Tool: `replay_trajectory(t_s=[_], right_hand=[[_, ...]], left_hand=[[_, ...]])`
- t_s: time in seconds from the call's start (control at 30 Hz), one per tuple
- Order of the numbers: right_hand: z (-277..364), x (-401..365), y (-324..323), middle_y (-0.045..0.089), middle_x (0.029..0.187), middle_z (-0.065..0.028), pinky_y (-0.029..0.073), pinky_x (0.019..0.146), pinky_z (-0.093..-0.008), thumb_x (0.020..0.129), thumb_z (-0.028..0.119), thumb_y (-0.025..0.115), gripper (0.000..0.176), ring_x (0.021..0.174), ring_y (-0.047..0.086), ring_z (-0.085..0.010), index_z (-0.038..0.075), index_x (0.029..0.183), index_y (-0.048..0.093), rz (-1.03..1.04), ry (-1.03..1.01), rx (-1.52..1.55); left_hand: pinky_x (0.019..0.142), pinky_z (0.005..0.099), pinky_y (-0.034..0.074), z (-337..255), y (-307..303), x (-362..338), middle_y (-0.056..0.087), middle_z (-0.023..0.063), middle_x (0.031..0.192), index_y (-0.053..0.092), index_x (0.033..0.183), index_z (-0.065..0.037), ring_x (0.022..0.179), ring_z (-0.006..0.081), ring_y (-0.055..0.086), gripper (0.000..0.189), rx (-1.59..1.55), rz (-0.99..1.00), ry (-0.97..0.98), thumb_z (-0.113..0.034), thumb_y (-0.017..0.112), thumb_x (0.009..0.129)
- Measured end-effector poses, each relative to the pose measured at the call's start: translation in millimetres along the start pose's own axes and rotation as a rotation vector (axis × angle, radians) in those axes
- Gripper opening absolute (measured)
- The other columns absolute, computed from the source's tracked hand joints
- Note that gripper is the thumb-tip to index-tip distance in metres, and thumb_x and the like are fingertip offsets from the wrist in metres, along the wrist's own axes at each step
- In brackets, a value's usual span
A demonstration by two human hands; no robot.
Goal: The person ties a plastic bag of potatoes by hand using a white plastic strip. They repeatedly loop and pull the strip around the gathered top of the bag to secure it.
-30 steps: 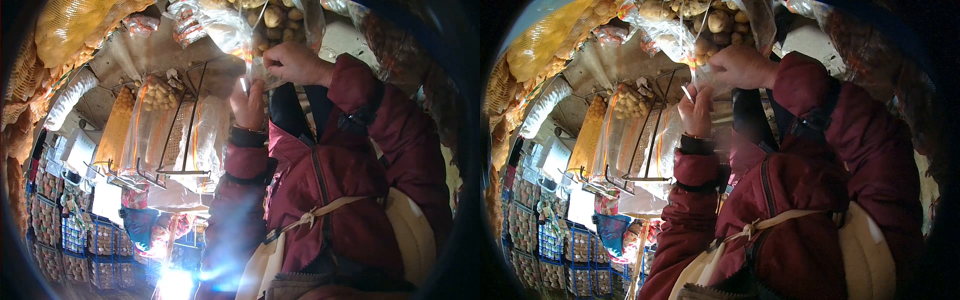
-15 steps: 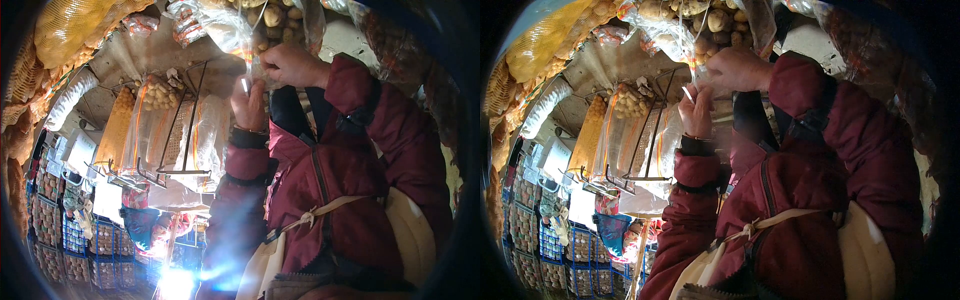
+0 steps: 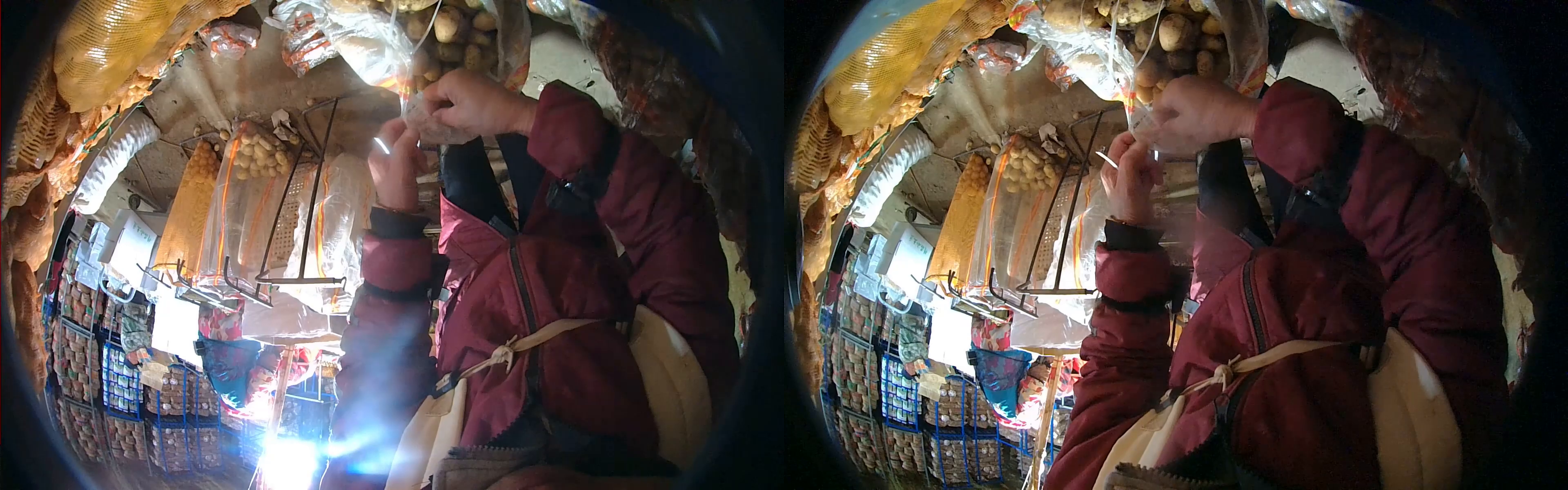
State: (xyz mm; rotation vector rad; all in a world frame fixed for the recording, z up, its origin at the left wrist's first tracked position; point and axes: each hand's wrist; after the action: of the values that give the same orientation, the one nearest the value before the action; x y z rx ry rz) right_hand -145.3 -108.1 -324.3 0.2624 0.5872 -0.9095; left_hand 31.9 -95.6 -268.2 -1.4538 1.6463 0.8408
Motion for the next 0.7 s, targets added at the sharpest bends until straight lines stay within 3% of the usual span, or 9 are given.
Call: replay_trajectory(t_s=[0.07,0.3,0.37,0.47,0.7], right_hand=[[-4.5,2.3,-0.1,0.058,0.066,-0.0121,0.044,0.061,-0.0329,0.074,0.009,0.059,0.009,0.062,0.057,-0.0164,0.001,0.080,0.060,0.029,-0.015,-0.030],[0.2,0.8,-2.1,0.061,0.067,-0.0100,0.045,0.061,-0.0313,0.074,0.008,0.060,0.010,0.063,0.057,-0.0143,0.000,0.080,0.061,0.021,0.007,0.050],[1.7,0.5,-2.9,0.061,0.067,-0.0101,0.045,0.061,-0.0316,0.074,0.009,0.060,0.010,0.063,0.057,-0.0140,0.000,0.080,0.062,0.041,0.026,0.076],[-1.4,2.7,-2.8,0.062,0.067,-0.0110,0.045,0.060,-0.0317,0.074,0.008,0.060,0.010,0.063,0.058,-0.0150,0.000,0.080,0.062,0.030,-0.033,0.075],[1.0,-4.7,-14.6,0.061,0.068,-0.0142,0.045,0.059,-0.0340,0.073,0.010,0.061,0.011,0.063,0.061,-0.0220,0.001,0.079,0.062,0.071,0.002,-0.114]], left_hand=[[0.047,0.0202,0.036,10.1,-4.6,5.6,0.055,-0.0028,0.069,0.061,0.094,0.000,0.054,0.0038,0.044,0.017,0.050,0.038,0.107,-0.014,0.059,0.085],[0.050,0.0201,0.039,19.1,-4.3,12.1,0.060,0.0018,0.069,0.064,0.091,0.000,0.059,0.0058,0.052,0.014,0.178,-0.015,0.123,-0.007,0.064,0.079],[0.049,0.0187,0.036,21.2,-3.9,13.2,0.056,-0.0036,0.066,0.063,0.087,-0.003,0.054,0.0023,0.046,0.008,0.302,-0.011,0.246,-0.005,0.061,0.080],[0.050,0.0186,0.036,19.7,-4.5,13.7,0.056,-0.0042,0.066,0.063,0.085,-0.003,0.056,0.0015,0.046,0.005,0.409,-0.011,0.317,-0.005,0.061,0.080],[0.052,0.0182,0.037,22.6,-11.2,10.9,0.057,-0.0028,0.068,0.062,0.083,-0.002,0.058,0.0022,0.048,0.005,0.217,-0.017,0.254,-0.007,0.060,0.082]])
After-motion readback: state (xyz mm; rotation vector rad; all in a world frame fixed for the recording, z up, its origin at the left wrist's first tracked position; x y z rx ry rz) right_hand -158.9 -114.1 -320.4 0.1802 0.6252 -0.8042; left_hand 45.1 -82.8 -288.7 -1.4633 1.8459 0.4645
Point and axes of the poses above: each hand's wrist, its own x-axis towards the middle knuckle, its own y-axis out of the palm, z = x × y
